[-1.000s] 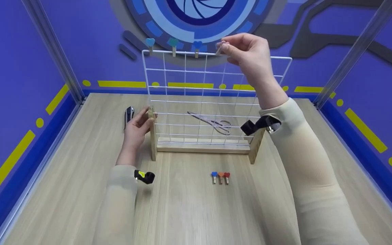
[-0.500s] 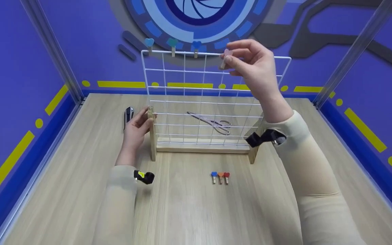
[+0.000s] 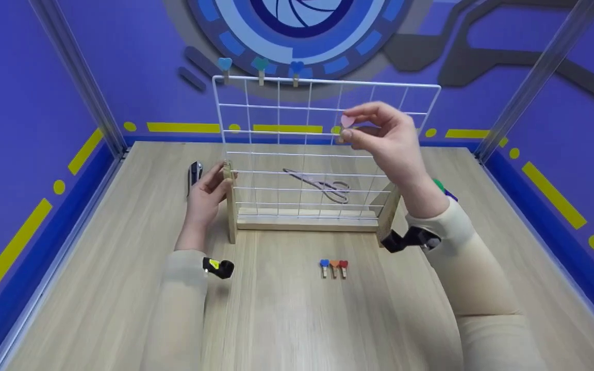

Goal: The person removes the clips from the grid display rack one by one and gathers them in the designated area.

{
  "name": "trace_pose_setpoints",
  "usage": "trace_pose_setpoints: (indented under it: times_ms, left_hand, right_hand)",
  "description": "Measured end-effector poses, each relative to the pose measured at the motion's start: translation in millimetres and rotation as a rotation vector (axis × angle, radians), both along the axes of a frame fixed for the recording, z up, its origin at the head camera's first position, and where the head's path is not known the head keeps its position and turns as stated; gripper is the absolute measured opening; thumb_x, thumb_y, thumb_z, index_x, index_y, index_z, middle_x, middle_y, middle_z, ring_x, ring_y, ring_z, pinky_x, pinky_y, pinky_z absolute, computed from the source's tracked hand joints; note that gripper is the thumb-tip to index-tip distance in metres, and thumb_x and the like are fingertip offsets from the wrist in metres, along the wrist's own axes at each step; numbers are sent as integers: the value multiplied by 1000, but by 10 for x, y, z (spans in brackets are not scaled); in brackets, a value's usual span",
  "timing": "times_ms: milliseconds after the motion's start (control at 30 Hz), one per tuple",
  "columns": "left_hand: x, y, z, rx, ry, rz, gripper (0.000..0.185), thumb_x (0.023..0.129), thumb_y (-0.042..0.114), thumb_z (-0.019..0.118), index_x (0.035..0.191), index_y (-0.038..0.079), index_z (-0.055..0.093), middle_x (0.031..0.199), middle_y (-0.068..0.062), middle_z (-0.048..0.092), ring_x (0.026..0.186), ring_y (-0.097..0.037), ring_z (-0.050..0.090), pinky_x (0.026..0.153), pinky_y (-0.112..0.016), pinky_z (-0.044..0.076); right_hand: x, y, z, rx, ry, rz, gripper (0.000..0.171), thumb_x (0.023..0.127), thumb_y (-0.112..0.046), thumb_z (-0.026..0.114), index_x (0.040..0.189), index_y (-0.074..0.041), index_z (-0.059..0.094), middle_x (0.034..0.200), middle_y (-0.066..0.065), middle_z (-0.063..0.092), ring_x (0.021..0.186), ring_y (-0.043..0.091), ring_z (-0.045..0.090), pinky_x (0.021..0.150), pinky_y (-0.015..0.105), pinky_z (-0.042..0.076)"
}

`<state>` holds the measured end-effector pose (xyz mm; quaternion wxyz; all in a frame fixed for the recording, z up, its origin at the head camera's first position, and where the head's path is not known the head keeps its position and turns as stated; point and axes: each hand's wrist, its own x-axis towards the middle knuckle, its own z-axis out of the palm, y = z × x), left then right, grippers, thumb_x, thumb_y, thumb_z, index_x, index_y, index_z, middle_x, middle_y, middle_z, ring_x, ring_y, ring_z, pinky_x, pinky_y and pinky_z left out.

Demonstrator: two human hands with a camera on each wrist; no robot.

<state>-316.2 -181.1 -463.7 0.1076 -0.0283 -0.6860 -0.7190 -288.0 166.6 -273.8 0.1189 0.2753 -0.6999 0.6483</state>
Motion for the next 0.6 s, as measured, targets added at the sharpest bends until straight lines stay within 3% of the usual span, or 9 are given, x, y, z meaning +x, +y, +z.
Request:
trace_pose_setpoints:
  times_ms: [200, 467, 600]
  left_hand:
    - [12, -12, 6, -32, -10, 7, 58, 99, 22, 65, 154, 13, 48, 144, -18, 61, 114, -2, 65, 97, -19, 57]
    - [11, -1, 6, -24, 2, 12, 55, 101, 15, 62, 154, 10, 47, 142, -20, 62, 108, 2, 66, 92, -16, 57]
    - [13, 5, 4, -17, 13, 9, 56, 101, 15, 63, 154, 8, 47, 141, -20, 63, 108, 2, 67, 93, -17, 57]
  right_hand:
    - [90, 102, -233, 62, -44, 7, 26, 91, 0, 76, 116, 2, 71, 99, 3, 72, 79, 16, 76, 75, 26, 64]
    - [182, 248, -610, 206, -181, -60, 30, 92, -9, 78, 120, 0, 70, 100, -1, 72, 82, 14, 76, 77, 25, 63]
    - [209, 347, -815, 223, -253, -68, 32, 92, -10, 78, 120, 1, 70, 102, -1, 72, 83, 14, 76, 78, 26, 63]
